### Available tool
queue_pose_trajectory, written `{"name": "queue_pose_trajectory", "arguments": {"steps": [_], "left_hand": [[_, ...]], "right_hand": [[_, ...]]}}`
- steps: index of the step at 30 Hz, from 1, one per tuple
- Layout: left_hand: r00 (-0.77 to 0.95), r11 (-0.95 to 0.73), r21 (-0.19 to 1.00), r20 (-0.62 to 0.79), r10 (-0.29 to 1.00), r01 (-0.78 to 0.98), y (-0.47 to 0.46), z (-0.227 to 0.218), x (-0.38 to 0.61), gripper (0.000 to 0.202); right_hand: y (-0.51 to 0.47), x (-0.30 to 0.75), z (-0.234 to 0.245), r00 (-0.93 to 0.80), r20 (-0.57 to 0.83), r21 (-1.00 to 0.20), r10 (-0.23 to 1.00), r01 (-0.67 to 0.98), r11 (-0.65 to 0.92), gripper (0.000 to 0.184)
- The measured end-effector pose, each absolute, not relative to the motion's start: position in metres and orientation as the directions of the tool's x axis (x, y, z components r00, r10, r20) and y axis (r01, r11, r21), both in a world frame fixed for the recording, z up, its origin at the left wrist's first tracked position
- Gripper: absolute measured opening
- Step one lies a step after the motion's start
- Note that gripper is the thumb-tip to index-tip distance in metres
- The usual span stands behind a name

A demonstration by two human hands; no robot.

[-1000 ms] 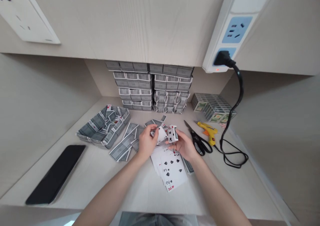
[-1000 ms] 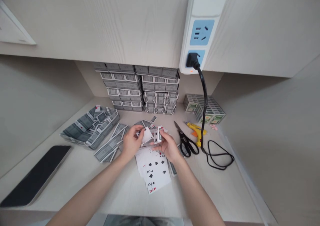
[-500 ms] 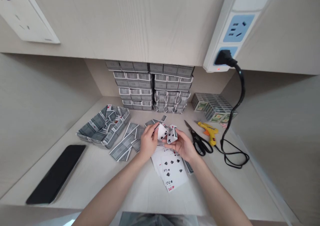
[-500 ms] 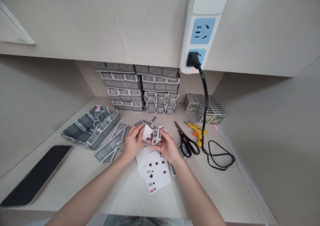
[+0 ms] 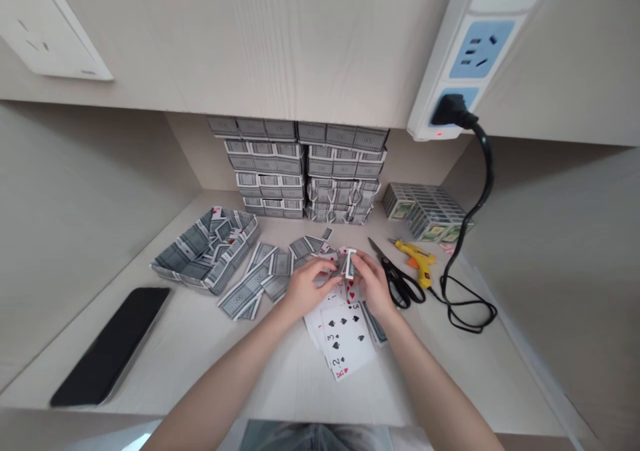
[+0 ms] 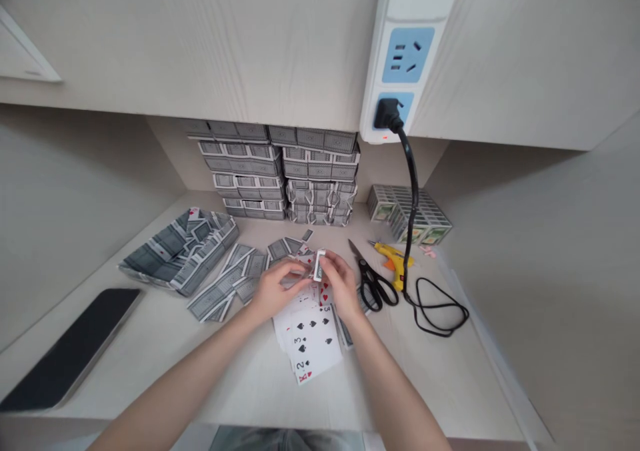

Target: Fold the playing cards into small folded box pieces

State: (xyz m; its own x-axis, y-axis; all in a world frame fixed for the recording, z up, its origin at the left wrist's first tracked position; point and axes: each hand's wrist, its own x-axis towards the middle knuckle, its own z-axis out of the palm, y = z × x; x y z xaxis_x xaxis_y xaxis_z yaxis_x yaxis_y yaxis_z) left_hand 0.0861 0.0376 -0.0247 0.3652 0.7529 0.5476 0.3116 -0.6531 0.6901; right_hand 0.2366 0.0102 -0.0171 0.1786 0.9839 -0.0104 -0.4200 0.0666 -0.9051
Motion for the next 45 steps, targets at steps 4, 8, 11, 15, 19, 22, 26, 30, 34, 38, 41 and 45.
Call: {"name": "queue_pose_trajectory", "arguments": {"steps": [4,8,11,15,19,22,26,30,34,38,41,45], "left_hand": [[0.447,-0.682,0.654,0.528,0.722,0.328,0.035,-0.022,0.0854,0.011],[0.477,-0.697,0.607,0.516,0.712,0.383,0.0339,-0.0237,0.0848,0.011],[0.478,-0.709,0.572,0.526,0.703,0.413,0.0333,-0.0234,0.0845,0.009],[0.484,-0.723,0.543,0.538,0.69,0.427,0.0327,-0.0219,0.0832,0.007],[0.494,-0.735,0.514,0.545,0.677,0.442,0.0327,-0.0223,0.0823,0.006],[0.493,-0.74,0.51,0.552,0.672,0.439,0.0329,-0.023,0.0826,0.006],[0.493,-0.739,0.512,0.551,0.674,0.438,0.0326,-0.0224,0.0828,0.005],[0.508,-0.747,0.519,0.548,0.664,0.416,0.032,-0.0212,0.0824,0.004],[0.517,-0.748,0.517,0.541,0.663,0.417,0.0317,-0.0226,0.0827,0.011],[0.505,-0.736,0.508,0.536,0.676,0.446,0.0326,-0.026,0.0838,0.007],[0.51,-0.735,0.5,0.529,0.678,0.458,0.0332,-0.0273,0.0843,0.005],[0.493,-0.723,0.499,0.528,0.691,0.479,0.0332,-0.0261,0.0843,0.005]], "right_hand": [[0.0077,0.2355,-0.0147,0.143,0.046,-0.942,0.989,-0.323,0.091,0.034],[0.0064,0.2347,-0.0127,0.098,0.044,-0.96,0.994,-0.27,0.069,0.036],[0.0061,0.2345,-0.0131,0.065,0.039,-0.966,0.997,-0.254,0.054,0.037],[0.0079,0.2346,-0.0158,0.129,0.018,-0.969,0.992,-0.242,0.049,0.04],[0.0106,0.2346,-0.0178,0.178,-0.001,-0.985,0.984,-0.17,0.03,0.041],[0.0112,0.2342,-0.0178,0.202,0.016,-0.992,0.979,-0.121,0.042,0.04],[0.0112,0.2337,-0.0174,0.216,0.02,-0.994,0.976,-0.097,0.042,0.039],[0.0126,0.2337,-0.0187,0.242,0.015,-0.995,0.97,-0.096,0.039,0.036],[0.0143,0.2342,-0.0211,0.245,-0.022,-0.993,0.969,-0.116,0.007,0.037],[0.0142,0.2349,-0.0225,0.208,-0.069,-0.986,0.976,-0.161,-0.035,0.037],[0.0138,0.2355,-0.022,0.18,-0.066,-0.985,0.981,-0.168,-0.035,0.037],[0.0134,0.2354,-0.0201,0.169,-0.058,-0.984,0.984,-0.178,-0.027,0.036]]}}
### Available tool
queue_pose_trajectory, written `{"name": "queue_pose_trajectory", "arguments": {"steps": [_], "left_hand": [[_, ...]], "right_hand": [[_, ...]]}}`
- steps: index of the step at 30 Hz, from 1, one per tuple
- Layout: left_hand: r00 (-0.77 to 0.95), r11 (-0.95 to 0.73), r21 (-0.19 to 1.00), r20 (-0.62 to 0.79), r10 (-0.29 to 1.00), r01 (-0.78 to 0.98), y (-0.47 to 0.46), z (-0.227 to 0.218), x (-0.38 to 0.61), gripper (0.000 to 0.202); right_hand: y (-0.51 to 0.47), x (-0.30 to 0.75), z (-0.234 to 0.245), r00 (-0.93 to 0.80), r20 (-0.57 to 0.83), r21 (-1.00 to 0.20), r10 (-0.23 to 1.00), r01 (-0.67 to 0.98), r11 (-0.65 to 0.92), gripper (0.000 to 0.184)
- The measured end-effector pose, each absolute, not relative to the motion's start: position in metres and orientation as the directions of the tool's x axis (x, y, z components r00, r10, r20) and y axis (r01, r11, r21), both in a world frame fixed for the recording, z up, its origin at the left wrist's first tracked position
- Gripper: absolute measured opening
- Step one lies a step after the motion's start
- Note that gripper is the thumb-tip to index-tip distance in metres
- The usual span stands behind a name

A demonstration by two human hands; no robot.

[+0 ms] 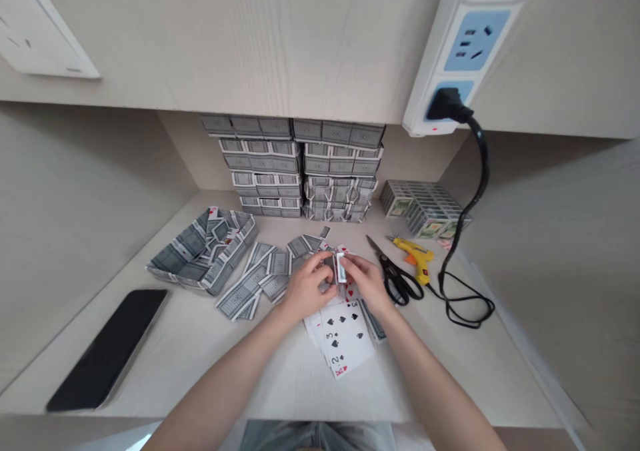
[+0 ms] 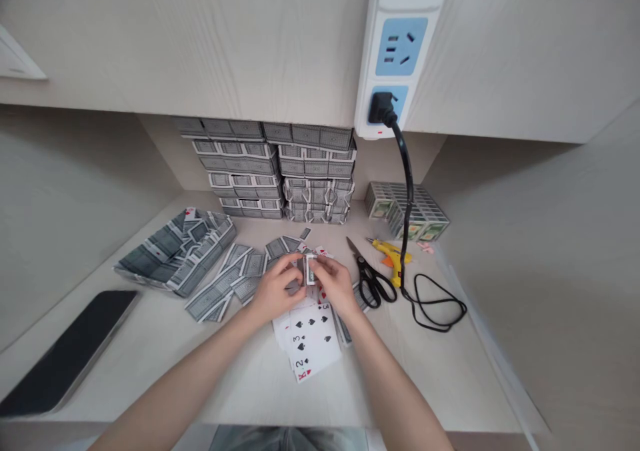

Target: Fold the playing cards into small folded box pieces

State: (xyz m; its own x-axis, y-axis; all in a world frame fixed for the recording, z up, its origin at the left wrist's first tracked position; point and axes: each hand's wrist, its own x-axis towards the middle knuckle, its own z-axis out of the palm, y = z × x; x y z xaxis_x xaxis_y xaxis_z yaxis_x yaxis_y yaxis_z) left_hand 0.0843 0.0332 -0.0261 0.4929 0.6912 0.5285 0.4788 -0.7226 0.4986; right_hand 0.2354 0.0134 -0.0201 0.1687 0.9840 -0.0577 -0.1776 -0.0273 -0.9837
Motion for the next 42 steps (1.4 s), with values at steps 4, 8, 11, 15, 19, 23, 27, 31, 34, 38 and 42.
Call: {"name": "queue_pose_trajectory", "arguments": {"steps": [4,8,11,15,19,23,27,31,34,38,42], "left_hand": [[0.467,-0.704,0.516,0.527,0.71,0.487,0.033,-0.025,0.084,0.007],[0.477,-0.71,0.511,0.526,0.704,0.484,0.032,-0.026,0.085,0.007],[0.497,-0.713,0.5,0.511,0.702,0.492,0.032,-0.028,0.085,0.007],[0.504,-0.703,0.497,0.49,0.711,0.509,0.031,-0.028,0.086,0.008],[0.513,-0.707,0.493,0.487,0.707,0.507,0.031,-0.027,0.086,0.007],[0.508,-0.706,0.506,0.49,0.708,0.496,0.03,-0.025,0.086,0.008],[0.494,-0.703,0.519,0.5,0.711,0.487,0.028,-0.022,0.086,0.009],[0.473,-0.712,0.523,0.532,0.702,0.468,0.025,-0.019,0.087,0.008],[0.466,-0.713,0.534,0.539,0.701,0.455,0.023,-0.017,0.086,0.008],[0.465,-0.714,0.559,0.542,0.7,0.423,0.023,-0.016,0.087,0.009],[0.455,-0.715,0.568,0.553,0.698,0.407,0.024,-0.016,0.087,0.01]], "right_hand": [[0.013,0.234,-0.019,0.187,-0.058,-0.985,0.981,-0.172,-0.026,0.035],[0.013,0.232,-0.021,0.18,-0.046,-0.985,0.982,-0.171,-0.015,0.033],[0.014,0.233,-0.023,0.18,-0.043,-0.987,0.983,-0.163,-0.013,0.031],[0.014,0.233,-0.023,0.179,-0.042,-0.991,0.983,-0.135,-0.018,0.03],[0.012,0.23,-0.019,0.142,-0.046,-0.995,0.989,-0.094,-0.033,0.03],[0.009,0.228,-0.015,0.125,-0.054,-0.995,0.991,-0.093,-0.043,0.03],[0.008,0.227,-0.011,0.093,-0.062,-0.992,0.994,-0.118,-0.051,0.033],[0.006,0.227,-0.011,0.023,-0.079,-0.976,0.997,-0.205,-0.072,0.033],[0.006,0.227,-0.016,-0.022,-0.09,-0.954,0.996,-0.287,-0.092,0.034],[0.007,0.227,-0.023,-0.045,-0.098,-0.916,0.994,-0.386,-0.108,0.035],[0.007,0.225,-0.021,-0.03,-0.097,-0.909,0.995,-0.405,-0.101,0.036]]}}
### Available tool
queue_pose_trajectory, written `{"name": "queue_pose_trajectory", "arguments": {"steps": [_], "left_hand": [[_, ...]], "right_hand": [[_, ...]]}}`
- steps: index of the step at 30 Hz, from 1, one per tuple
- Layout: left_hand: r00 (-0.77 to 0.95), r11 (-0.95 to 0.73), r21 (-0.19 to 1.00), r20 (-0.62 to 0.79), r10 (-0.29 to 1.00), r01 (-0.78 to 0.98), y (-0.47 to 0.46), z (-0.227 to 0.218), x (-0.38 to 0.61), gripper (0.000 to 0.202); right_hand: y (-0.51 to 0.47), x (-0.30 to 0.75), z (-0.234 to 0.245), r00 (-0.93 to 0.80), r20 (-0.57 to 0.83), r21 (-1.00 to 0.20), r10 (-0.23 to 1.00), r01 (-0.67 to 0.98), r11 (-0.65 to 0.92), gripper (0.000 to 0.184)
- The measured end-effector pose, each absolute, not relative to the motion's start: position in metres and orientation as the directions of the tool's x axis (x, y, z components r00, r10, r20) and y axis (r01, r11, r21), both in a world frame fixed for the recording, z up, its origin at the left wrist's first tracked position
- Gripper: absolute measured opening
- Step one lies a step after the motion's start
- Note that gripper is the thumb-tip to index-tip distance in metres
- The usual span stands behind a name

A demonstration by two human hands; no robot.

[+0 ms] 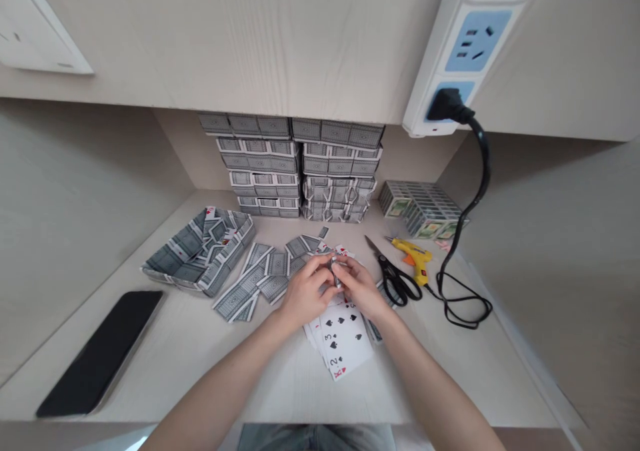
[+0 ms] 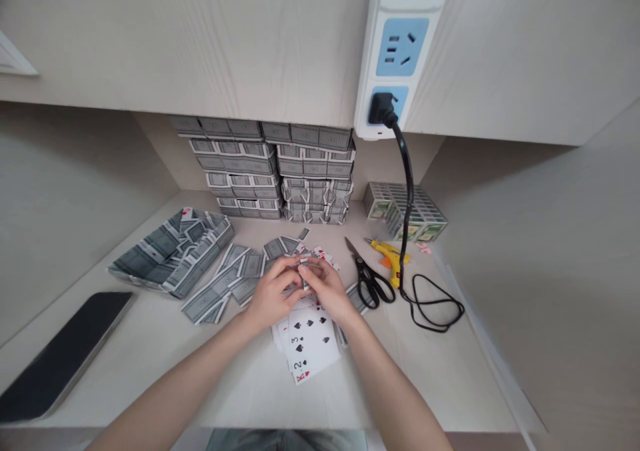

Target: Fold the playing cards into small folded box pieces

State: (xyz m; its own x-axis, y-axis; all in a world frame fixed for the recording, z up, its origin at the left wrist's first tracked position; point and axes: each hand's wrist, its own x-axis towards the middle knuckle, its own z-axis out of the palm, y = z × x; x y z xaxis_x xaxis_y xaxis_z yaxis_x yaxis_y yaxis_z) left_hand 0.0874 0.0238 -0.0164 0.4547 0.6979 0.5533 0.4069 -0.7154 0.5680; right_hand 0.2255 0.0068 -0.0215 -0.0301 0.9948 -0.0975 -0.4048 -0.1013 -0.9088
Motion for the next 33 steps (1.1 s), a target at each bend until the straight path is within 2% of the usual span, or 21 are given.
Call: {"name": "queue_pose_trajectory", "arguments": {"steps": [6,10,12,15,17,19,22,25,27,30,33], "left_hand": [[0.47,-0.711,0.603,0.541,0.697,0.362,0.024,-0.013,0.087,0.01],[0.457,-0.607,0.765,0.469,0.755,0.217,0.022,-0.01,0.087,0.013],[0.377,-0.451,0.883,0.376,0.847,0.132,0.023,-0.01,0.088,0.019],[0.312,-0.094,0.993,0.111,0.944,-0.068,0.03,-0.011,0.089,0.03],[0.41,0.144,0.969,-0.052,0.911,-0.198,0.034,-0.011,0.089,0.037],[0.548,0.329,0.912,-0.149,0.823,-0.246,0.037,-0.009,0.088,0.04],[0.666,0.468,0.853,-0.212,0.715,-0.231,0.038,-0.007,0.084,0.035],[0.686,0.474,0.85,-0.204,0.698,-0.229,0.039,-0.004,0.082,0.029],[0.644,0.406,0.88,-0.165,0.747,-0.246,0.041,-0.004,0.081,0.031],[0.466,0.213,0.945,-0.076,0.881,-0.249,0.045,-0.009,0.082,0.046],[0.292,0.003,0.985,0.048,0.955,-0.172,0.049,-0.02,0.085,0.057]], "right_hand": [[0.007,0.225,-0.016,0.049,-0.071,-0.915,0.996,-0.402,-0.045,0.041],[0.01,0.227,-0.018,0.186,-0.002,-0.938,0.982,-0.341,0.063,0.048],[0.011,0.228,-0.019,0.229,0.081,-0.949,0.97,-0.28,0.145,0.054],[0.011,0.229,-0.023,0.223,0.217,-0.951,0.95,-0.171,0.257,0.055],[0.009,0.23,-0.025,0.185,0.297,-0.944,0.937,-0.094,0.317,0.051],[0.008,0.23,-0.026,0.142,0.361,-0.929,0.922,-0.024,0.368,0.049],[0.006,0.23,-0.027,0.087,0.418,-0.908,0.904,0.038,0.416,0.051],[0.007,0.23,-0.027,0.062,0.428,-0.903,0.902,0.07,0.424,0.054],[0.008,0.23,-0.027,0.101,0.419,-0.907,0.902,0.085,0.412,0.057],[0.01,0.229,-0.028,0.193,0.36,-0.932,0.913,0.038,0.36,0.061],[0.011,0.229,-0.027,0.253,0.243,-0.958,0.936,-0.086,0.272,0.051]]}}
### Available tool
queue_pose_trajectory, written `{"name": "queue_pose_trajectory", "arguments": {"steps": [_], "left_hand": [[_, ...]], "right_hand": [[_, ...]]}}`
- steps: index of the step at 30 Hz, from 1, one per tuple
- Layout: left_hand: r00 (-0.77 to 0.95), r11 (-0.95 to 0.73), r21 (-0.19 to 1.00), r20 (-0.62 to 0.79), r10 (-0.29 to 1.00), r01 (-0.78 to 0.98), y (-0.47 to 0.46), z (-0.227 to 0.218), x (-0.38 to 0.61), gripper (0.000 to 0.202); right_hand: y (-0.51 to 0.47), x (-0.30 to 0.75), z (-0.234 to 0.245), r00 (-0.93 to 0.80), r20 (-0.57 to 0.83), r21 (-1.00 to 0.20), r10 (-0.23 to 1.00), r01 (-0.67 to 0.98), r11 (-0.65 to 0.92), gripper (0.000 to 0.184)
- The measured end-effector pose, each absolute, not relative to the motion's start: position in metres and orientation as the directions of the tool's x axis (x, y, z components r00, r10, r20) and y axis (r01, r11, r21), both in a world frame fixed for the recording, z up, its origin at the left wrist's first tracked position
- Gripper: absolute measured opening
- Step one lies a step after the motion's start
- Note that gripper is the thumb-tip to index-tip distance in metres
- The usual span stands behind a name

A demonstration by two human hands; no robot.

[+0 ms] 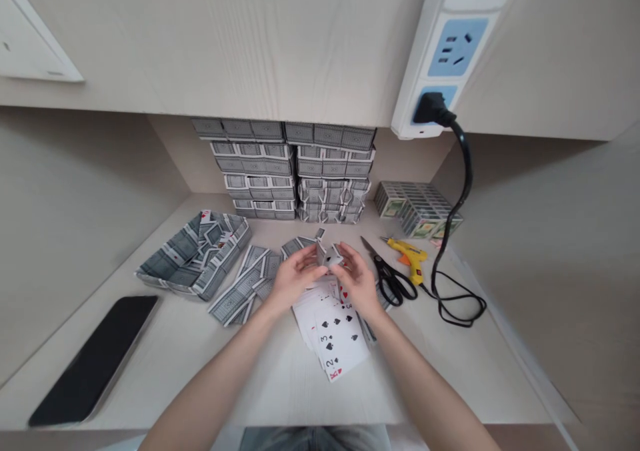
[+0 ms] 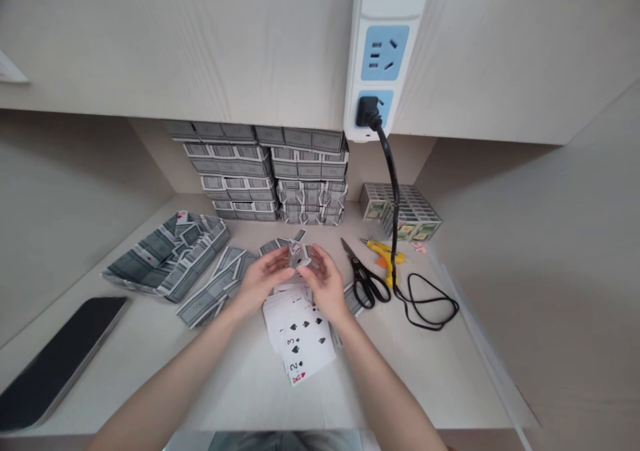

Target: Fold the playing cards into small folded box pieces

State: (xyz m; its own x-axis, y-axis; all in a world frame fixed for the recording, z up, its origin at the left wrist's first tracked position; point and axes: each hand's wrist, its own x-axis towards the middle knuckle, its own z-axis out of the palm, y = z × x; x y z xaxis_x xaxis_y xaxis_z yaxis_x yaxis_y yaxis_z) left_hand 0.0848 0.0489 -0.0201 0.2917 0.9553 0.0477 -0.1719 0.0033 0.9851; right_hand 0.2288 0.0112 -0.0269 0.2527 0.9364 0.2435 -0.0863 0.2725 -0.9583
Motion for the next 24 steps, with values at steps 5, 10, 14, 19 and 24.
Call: {"name": "queue_pose_trajectory", "arguments": {"steps": [5,10,14,19,24], "left_hand": [[0.236,-0.31,0.943,0.276,0.932,0.119,0.049,-0.037,0.084,0.059],[0.327,-0.497,0.812,0.401,0.856,0.304,0.049,-0.039,0.081,0.054],[0.372,-0.549,0.75,0.422,0.827,0.37,0.049,-0.037,0.079,0.055],[0.407,-0.577,0.685,0.42,0.811,0.445,0.048,-0.036,0.079,0.057],[0.431,-0.581,0.657,0.4,0.809,0.481,0.047,-0.035,0.079,0.056]], "right_hand": [[0.013,0.229,-0.023,0.227,0.024,-0.947,0.974,-0.308,0.095,0.042],[0.014,0.232,-0.023,0.255,-0.06,-0.957,0.965,-0.291,0.017,0.04],[0.017,0.234,-0.03,0.244,-0.066,-0.957,0.968,-0.291,0.008,0.036],[0.019,0.235,-0.034,0.249,-0.107,-0.95,0.963,-0.311,-0.025,0.033],[0.018,0.235,-0.031,0.234,-0.139,-0.95,0.962,-0.304,-0.064,0.035]]}}
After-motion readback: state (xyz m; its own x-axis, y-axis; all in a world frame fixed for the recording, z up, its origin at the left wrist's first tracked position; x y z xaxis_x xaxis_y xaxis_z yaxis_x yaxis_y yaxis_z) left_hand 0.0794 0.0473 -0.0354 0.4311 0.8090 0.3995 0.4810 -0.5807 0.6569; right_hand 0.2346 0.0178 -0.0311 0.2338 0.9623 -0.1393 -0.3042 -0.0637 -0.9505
